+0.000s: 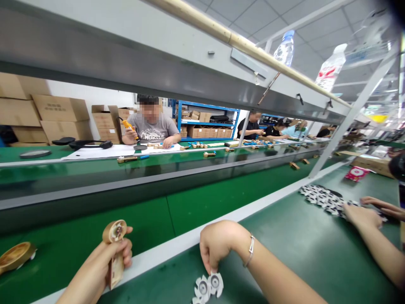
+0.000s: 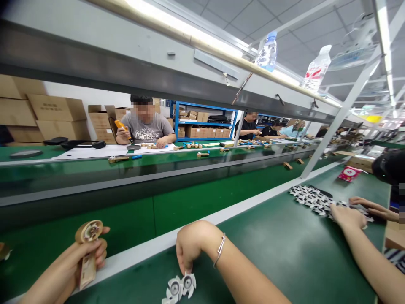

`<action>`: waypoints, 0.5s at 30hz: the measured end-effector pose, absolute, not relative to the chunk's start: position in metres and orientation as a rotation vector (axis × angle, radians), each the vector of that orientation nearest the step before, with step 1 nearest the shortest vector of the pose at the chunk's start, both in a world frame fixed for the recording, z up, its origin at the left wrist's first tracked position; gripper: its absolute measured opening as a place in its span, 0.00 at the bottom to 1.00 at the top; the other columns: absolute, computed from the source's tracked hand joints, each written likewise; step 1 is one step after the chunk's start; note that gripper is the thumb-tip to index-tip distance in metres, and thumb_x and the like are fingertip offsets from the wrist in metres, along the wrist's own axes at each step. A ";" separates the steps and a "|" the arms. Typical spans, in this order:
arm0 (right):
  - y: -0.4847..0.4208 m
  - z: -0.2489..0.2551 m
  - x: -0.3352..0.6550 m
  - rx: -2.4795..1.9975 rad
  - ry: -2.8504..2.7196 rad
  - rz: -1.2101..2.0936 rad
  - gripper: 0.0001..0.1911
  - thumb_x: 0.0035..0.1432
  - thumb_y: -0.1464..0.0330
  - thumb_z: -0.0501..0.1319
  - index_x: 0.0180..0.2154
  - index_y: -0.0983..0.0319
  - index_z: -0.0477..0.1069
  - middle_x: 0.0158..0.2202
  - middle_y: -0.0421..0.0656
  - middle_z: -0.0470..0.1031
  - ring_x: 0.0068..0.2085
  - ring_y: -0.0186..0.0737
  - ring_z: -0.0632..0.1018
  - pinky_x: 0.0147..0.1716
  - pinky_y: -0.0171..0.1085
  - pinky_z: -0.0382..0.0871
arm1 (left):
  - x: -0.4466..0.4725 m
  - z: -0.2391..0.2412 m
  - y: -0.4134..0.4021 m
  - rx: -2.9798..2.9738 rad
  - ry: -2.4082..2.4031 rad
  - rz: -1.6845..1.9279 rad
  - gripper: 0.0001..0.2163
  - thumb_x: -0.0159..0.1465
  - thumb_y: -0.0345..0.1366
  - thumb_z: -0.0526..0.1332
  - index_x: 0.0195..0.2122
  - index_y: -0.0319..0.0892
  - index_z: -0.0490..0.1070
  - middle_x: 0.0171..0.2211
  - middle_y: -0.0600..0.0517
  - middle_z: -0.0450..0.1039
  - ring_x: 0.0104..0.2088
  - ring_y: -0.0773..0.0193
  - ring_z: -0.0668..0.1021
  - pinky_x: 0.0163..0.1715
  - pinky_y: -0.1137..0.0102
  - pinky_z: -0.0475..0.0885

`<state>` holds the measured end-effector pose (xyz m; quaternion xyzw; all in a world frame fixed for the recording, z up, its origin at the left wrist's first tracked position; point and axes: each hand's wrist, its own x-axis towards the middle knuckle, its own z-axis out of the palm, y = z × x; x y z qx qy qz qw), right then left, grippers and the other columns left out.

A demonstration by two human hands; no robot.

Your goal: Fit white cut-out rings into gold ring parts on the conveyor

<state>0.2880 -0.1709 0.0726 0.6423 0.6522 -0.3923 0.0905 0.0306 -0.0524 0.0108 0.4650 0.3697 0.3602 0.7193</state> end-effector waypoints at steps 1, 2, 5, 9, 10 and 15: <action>-0.171 0.072 0.291 1.902 1.961 -1.186 0.11 0.45 0.80 0.71 0.20 0.59 0.76 0.19 0.31 0.71 0.25 0.31 0.73 0.19 0.26 0.58 | 0.031 0.012 -0.053 1.028 0.817 0.802 0.22 0.51 0.43 0.68 0.44 0.41 0.66 0.22 0.56 0.62 0.22 0.67 0.67 0.21 0.75 0.66; -0.171 0.072 0.295 1.900 1.990 -1.204 0.11 0.45 0.80 0.71 0.21 0.60 0.76 0.19 0.31 0.72 0.25 0.31 0.73 0.19 0.26 0.58 | 0.031 0.012 -0.054 1.031 0.821 0.806 0.22 0.51 0.43 0.68 0.44 0.41 0.66 0.22 0.56 0.62 0.22 0.67 0.67 0.21 0.76 0.66; -0.171 0.076 0.305 1.947 2.111 -1.259 0.09 0.48 0.81 0.67 0.25 0.62 0.76 0.21 0.32 0.72 0.26 0.31 0.73 0.20 0.25 0.59 | 0.032 0.011 -0.054 1.040 0.835 0.803 0.23 0.51 0.44 0.68 0.45 0.41 0.66 0.21 0.56 0.63 0.22 0.67 0.68 0.20 0.76 0.65; -0.172 0.088 0.299 2.054 2.313 -1.414 0.06 0.57 0.77 0.59 0.34 0.62 0.73 0.30 0.35 0.75 0.33 0.32 0.76 0.29 0.25 0.64 | 0.034 0.008 -0.055 1.100 0.816 0.767 0.23 0.50 0.47 0.68 0.42 0.40 0.66 0.21 0.56 0.63 0.20 0.67 0.68 0.19 0.75 0.64; -0.173 0.091 0.293 2.074 2.357 -1.546 0.06 0.59 0.76 0.57 0.35 0.62 0.72 0.30 0.36 0.75 0.34 0.32 0.77 0.31 0.26 0.66 | 0.035 0.009 -0.056 1.128 0.820 0.753 0.23 0.50 0.47 0.68 0.41 0.39 0.66 0.20 0.56 0.63 0.19 0.67 0.67 0.19 0.75 0.64; -0.176 0.088 0.249 2.278 2.389 -2.090 0.06 0.59 0.75 0.54 0.35 0.63 0.68 0.26 0.38 0.72 0.28 0.33 0.76 0.27 0.28 0.68 | 0.039 0.017 -0.071 1.250 0.838 0.698 0.19 0.51 0.46 0.65 0.38 0.40 0.66 0.18 0.57 0.62 0.16 0.66 0.67 0.18 0.73 0.64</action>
